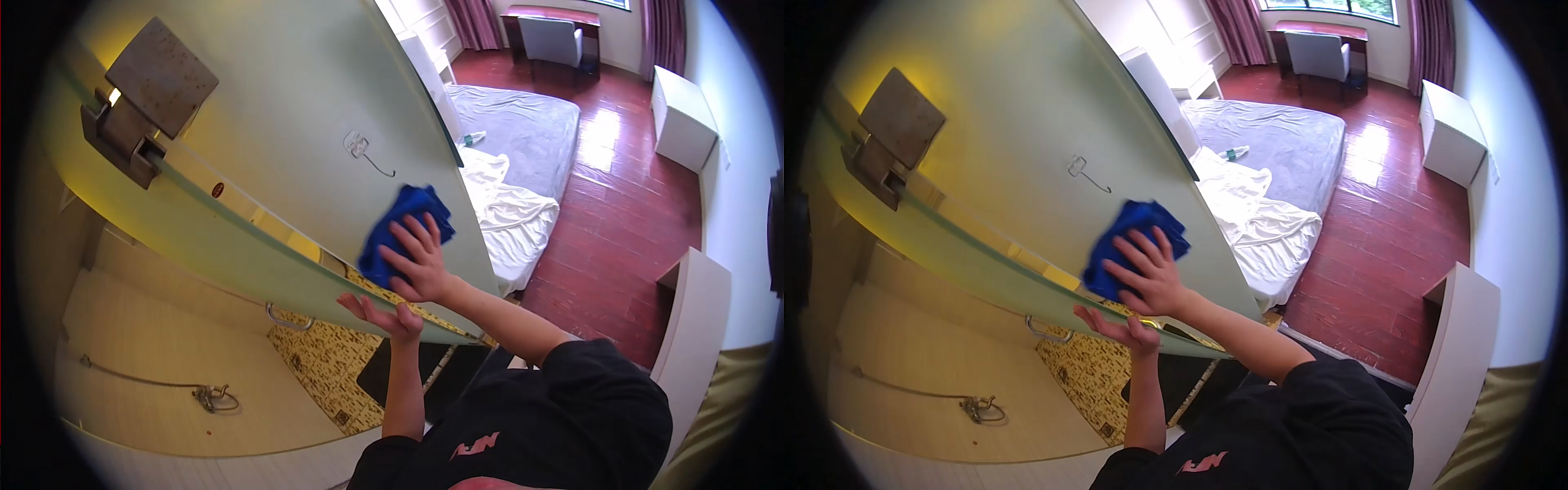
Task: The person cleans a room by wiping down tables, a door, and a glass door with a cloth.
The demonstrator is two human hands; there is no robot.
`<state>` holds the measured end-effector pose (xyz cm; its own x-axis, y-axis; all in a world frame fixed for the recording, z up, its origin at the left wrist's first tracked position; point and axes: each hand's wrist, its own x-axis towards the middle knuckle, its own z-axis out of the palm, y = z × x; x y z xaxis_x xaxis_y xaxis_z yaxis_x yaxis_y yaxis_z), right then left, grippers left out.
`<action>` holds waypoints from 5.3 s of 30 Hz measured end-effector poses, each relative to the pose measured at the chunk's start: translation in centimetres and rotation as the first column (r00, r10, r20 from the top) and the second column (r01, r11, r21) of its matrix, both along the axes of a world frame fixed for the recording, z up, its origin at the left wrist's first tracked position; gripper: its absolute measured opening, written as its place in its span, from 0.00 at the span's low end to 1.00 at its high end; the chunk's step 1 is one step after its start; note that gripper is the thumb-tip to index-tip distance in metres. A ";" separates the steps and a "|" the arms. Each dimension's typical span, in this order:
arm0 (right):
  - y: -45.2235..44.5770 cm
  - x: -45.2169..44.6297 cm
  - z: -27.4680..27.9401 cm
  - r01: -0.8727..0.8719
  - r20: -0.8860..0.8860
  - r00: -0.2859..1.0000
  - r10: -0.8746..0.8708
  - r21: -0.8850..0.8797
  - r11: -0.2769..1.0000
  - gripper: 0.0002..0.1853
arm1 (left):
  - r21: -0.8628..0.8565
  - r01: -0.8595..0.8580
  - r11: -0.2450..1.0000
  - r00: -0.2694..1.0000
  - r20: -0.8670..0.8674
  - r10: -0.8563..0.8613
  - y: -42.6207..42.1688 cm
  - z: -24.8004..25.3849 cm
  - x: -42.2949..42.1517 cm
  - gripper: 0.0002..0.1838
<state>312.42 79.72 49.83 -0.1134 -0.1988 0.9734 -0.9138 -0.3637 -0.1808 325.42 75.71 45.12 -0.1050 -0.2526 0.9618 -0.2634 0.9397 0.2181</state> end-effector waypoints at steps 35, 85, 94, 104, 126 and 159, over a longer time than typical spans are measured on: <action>1.0 -0.9 -3.7 -0.136 -0.221 0.962 0.164 0.136 0.981 0.28 | 0.091 -0.048 0.995 0.984 -0.165 0.062 1.6 -0.3 -2.3 0.47; -0.8 -0.3 -1.6 0.203 0.410 0.902 -0.136 -0.125 0.971 0.31 | -0.103 0.165 0.981 0.976 0.160 -0.147 -1.1 -0.6 2.3 0.30; -0.6 1.5 -19.6 0.110 0.897 0.405 -0.176 0.143 0.984 0.33 | -0.069 0.100 0.993 0.993 0.071 -0.095 -0.6 -1.4 0.9 0.36; -0.2 -3.9 -7.9 0.037 0.213 0.976 -0.042 0.026 0.999 0.35 | 0.046 -0.113 0.993 0.994 0.009 0.112 0.9 -1.7 -0.7 0.42; 0.0 -5.5 -11.6 -0.034 0.359 0.933 0.012 0.057 0.998 0.35 | 0.138 -0.161 0.977 0.982 -0.077 0.173 3.3 -0.5 -2.9 0.46; 1.5 6.7 2.5 0.003 0.816 0.067 0.574 -0.576 0.817 0.24 | 0.172 0.442 0.880 0.894 -0.010 -0.447 -2.0 1.6 8.6 0.25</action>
<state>319.13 81.26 52.37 -0.9795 -0.1873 0.0735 0.1177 -0.8297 -0.5456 333.97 73.71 46.70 -0.2712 -0.3277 0.9050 0.1652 0.9104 0.3792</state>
